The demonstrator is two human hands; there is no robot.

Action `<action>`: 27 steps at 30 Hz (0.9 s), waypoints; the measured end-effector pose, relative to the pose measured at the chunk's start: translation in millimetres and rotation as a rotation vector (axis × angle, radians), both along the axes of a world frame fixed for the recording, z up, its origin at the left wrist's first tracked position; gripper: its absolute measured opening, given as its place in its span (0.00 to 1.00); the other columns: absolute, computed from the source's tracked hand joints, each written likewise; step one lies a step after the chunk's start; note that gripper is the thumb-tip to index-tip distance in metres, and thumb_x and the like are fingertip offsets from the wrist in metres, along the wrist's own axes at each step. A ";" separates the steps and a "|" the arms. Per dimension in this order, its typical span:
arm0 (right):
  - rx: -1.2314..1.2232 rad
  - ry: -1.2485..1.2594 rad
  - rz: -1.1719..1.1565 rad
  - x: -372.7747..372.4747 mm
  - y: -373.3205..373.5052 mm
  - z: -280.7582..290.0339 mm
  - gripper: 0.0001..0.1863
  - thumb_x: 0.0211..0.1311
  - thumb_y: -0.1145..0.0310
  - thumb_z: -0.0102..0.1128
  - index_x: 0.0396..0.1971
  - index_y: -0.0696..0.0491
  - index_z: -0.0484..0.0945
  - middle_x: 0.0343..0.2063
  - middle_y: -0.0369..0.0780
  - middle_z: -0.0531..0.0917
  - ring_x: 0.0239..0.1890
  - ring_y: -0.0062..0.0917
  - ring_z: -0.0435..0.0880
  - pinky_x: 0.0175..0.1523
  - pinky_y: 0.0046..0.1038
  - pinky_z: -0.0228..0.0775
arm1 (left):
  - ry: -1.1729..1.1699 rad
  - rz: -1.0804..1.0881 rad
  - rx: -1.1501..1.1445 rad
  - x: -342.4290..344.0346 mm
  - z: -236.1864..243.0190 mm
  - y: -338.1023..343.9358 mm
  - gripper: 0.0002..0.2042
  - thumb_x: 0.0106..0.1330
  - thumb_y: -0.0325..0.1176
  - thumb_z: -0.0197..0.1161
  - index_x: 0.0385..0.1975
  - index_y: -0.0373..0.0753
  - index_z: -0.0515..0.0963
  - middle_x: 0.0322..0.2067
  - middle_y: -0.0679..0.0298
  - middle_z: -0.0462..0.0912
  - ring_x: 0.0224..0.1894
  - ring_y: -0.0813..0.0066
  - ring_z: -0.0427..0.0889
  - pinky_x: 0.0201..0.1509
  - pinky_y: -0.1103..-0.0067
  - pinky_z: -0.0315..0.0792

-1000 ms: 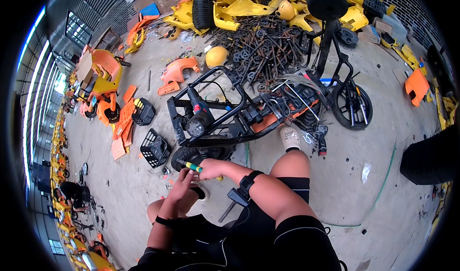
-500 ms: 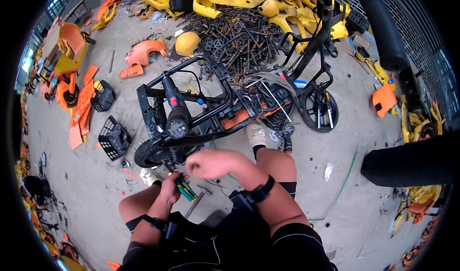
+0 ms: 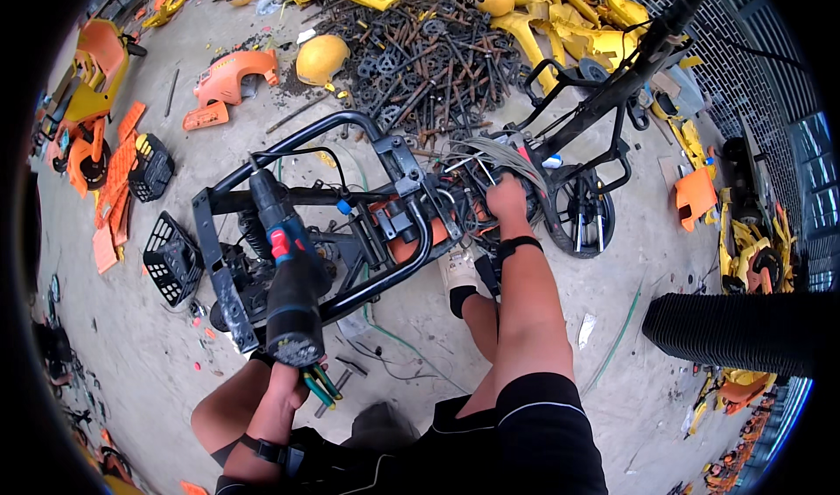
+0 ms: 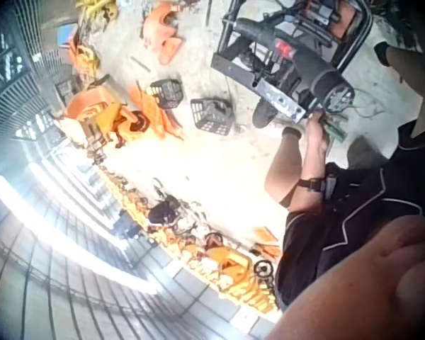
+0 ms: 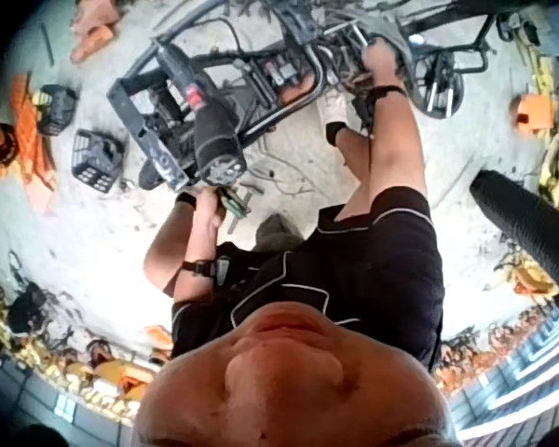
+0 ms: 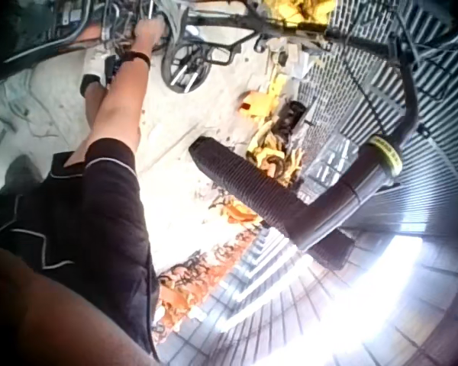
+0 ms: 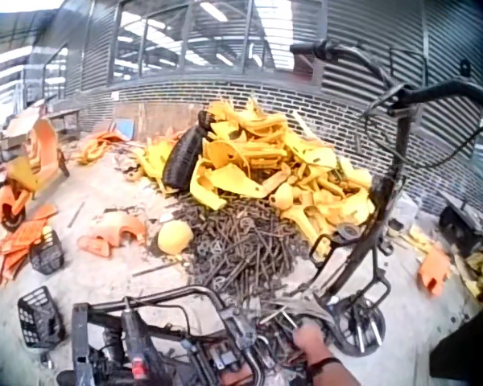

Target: The person repairs a motorcycle by using a hammer to tap a metal rod into the rear suspension assembly and then using pliers to manipulate a wire near the rear wheel.

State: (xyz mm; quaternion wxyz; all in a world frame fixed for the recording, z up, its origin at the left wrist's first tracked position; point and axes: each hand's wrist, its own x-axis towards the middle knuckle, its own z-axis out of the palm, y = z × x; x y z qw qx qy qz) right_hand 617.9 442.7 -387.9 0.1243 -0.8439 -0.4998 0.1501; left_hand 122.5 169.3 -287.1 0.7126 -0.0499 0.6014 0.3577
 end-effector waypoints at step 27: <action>0.048 -0.596 0.390 -4.1 65.4 8.9 0.10 0.63 0.69 0.53 0.38 0.50 0.84 0.41 0.41 0.84 0.52 0.36 0.80 0.56 0.38 0.72 | 0.052 0.025 -0.020 15.7 -29.8 29.5 0.17 0.76 0.34 0.47 0.58 0.33 0.74 0.50 0.51 0.82 0.51 0.56 0.84 0.54 0.63 0.79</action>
